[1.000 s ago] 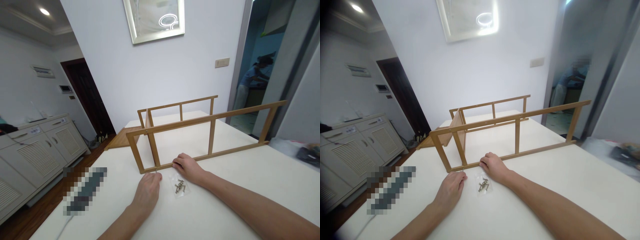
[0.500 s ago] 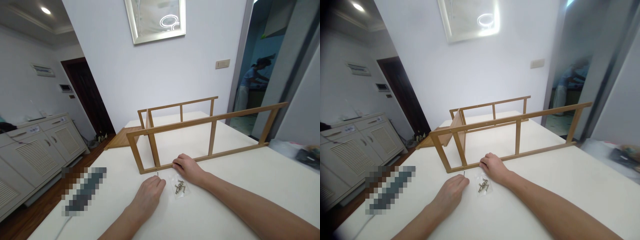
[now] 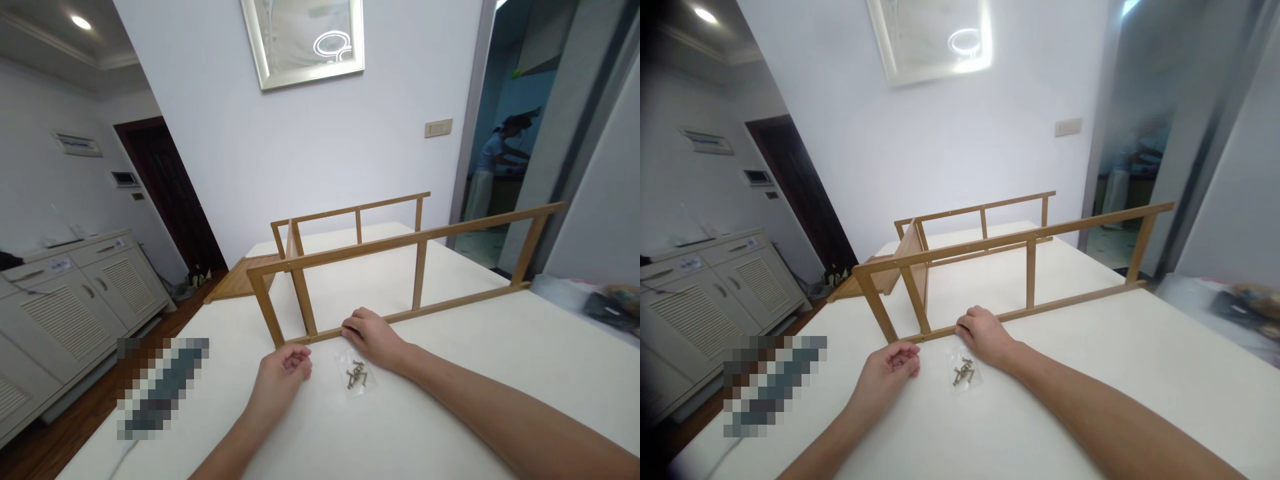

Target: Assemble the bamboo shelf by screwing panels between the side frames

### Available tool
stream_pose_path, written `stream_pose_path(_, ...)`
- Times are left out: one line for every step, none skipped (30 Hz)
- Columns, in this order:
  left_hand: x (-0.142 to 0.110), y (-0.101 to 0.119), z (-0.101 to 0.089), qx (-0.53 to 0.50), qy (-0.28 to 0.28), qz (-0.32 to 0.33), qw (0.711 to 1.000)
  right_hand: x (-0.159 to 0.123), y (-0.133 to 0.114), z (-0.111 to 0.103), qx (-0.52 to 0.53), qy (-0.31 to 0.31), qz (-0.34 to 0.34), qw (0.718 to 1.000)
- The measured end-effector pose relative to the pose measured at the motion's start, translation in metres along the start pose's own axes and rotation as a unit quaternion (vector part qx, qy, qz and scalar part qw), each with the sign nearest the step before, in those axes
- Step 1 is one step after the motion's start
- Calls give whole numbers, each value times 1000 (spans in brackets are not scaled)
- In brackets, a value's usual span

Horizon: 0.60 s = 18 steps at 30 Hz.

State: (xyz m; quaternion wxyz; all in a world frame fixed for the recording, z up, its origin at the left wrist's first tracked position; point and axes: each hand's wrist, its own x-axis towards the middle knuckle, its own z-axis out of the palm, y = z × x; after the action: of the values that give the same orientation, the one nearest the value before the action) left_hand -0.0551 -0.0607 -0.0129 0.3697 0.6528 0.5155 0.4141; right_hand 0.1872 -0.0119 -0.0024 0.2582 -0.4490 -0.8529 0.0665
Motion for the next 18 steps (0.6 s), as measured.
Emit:
stream_pose_path(2, -1, -2, -9, 4, -16, 1000, 0, 0, 0, 1, 1, 0, 1000)
stream_pose_path(3, -2, -4, -4, 10, -22, 1000, 0, 1, 1, 2, 2, 0, 1000)
stream_pose_path(4, -1, -6, 11, 17, -20, 1000, 0, 1, 1, 3, 3, -1, 1000)
stream_pose_path(4, 0, -8, 30, 24, -10, 999, -1, 1, 1, 3, 4, -1, 1000)
stream_pose_path(4, 1, -10, 48, 30, 4, 998, -1, 1, 2, 3, 7, -2, 1000)
stream_pose_path(3, 3, -11, 59, 33, 19, 998, -1, 2, 2, 3, 8, -3, 1000)
stream_pose_path(2, 6, -12, 62, 35, 32, 997, -1, 2, 2, 2, 10, -3, 1000)
stream_pose_path(1, 8, -13, 57, 36, 43, 997, -1, 1, 3, 2, 11, -3, 1000)
stream_pose_path(0, 9, -12, 44, 38, 50, 997, -1, 1, 3, 2, 11, -1, 1000)
stream_pose_path(-1, 11, -12, 25, 41, 54, 997, -1, 1, 3, 2, 10, 0, 1000)
stream_pose_path(-1, 12, -11, 3, 45, 54, 998, -1, 1, 2, 2, 8, 0, 1000)
stream_pose_path(-1, 12, -11, -21, 49, 49, 997, -1, 1, 2, 3, 7, 1, 1000)
stream_pose_path(-1, 12, -11, -48, 52, 37, 997, -1, 0, 2, 3, 6, 2, 1000)
stream_pose_path(0, 12, -11, -76, 54, 20, 995, -1, 0, 2, 3, 6, 2, 1000)
stream_pose_path(1, 12, -11, -104, 54, 0, 993, -1, 0, 2, 3, 6, 2, 1000)
stream_pose_path(2, 13, -11, -132, 53, -20, 990, -1, 0, 2, 4, 6, 1, 1000)
stream_pose_path(3, 13, -12, -159, 49, -36, 985, -1, 0, 1, 4, 6, 1, 1000)
stream_pose_path(5, 13, -13, -184, 41, -50, 981, -1, 1, 1, 5, 6, 1, 1000)
